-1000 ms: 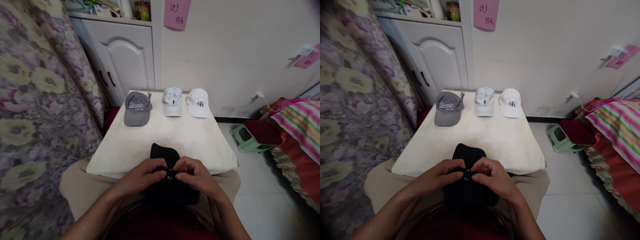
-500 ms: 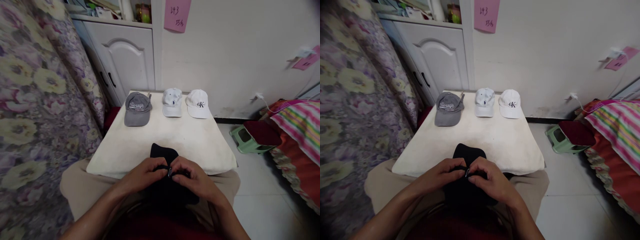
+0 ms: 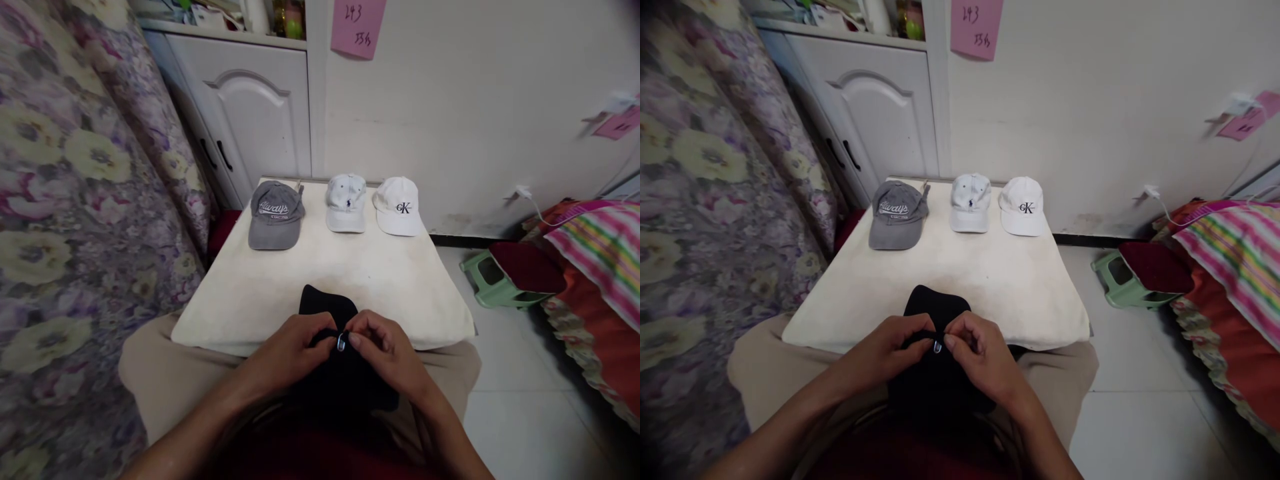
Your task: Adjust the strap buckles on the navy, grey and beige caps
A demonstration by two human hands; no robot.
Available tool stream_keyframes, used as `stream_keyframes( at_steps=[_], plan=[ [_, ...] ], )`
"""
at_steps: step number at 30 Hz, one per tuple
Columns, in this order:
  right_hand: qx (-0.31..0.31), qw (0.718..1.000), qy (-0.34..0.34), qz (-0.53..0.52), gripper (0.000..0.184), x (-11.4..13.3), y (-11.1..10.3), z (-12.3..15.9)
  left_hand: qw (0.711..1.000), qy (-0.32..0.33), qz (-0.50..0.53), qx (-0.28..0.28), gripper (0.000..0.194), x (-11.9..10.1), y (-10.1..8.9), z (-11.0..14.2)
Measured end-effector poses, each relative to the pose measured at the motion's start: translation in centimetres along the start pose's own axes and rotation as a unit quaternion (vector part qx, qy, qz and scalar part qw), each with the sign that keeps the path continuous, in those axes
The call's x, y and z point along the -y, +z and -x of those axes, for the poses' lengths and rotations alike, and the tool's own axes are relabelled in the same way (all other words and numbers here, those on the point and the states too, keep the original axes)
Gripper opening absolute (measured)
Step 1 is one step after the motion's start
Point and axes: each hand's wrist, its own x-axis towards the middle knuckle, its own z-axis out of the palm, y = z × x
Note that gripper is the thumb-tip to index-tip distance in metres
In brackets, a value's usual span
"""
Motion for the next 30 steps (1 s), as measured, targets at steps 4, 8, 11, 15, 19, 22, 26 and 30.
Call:
stream_keyframes(
  at_steps=[4,8,11,15,19,22,26,30],
  plan=[
    [-0.023,1.0,-0.004,0.006,0.011,0.0,0.4,0.0,1.0,-0.01,-0.023,-0.013,0.009,-0.2,0.3,0.0],
    [-0.03,0.999,-0.023,-0.011,0.011,0.3,0.5,-0.1,1.0,-0.001,-0.019,-0.019,0.016,-0.9,0.3,0.1],
    [-0.034,0.999,-0.021,-0.034,0.014,0.4,0.4,-0.1,0.999,0.032,0.002,-0.009,0.029,-1.2,0.2,0.4],
    [-0.029,0.996,-0.01,-0.087,0.017,0.1,0.2,0.0,0.996,0.081,-0.015,-0.033,0.032,-0.5,0.4,0.7],
    [-0.014,0.994,0.003,-0.112,0.016,-0.1,0.1,0.0,0.988,0.127,-0.058,-0.062,0.026,0.5,1.0,0.7],
    [-0.011,0.993,0.008,-0.115,0.013,-0.4,0.0,-0.1,0.985,0.131,-0.087,-0.072,0.024,0.9,1.4,0.6],
    [-0.007,0.993,0.003,-0.119,0.014,-0.5,0.1,-0.1,0.984,0.125,-0.104,-0.077,0.023,1.0,1.6,0.6],
    [-0.003,0.993,-0.01,-0.116,0.016,-0.3,0.1,-0.2,0.979,0.137,-0.114,-0.094,0.028,1.1,1.8,0.5]
  ],
)
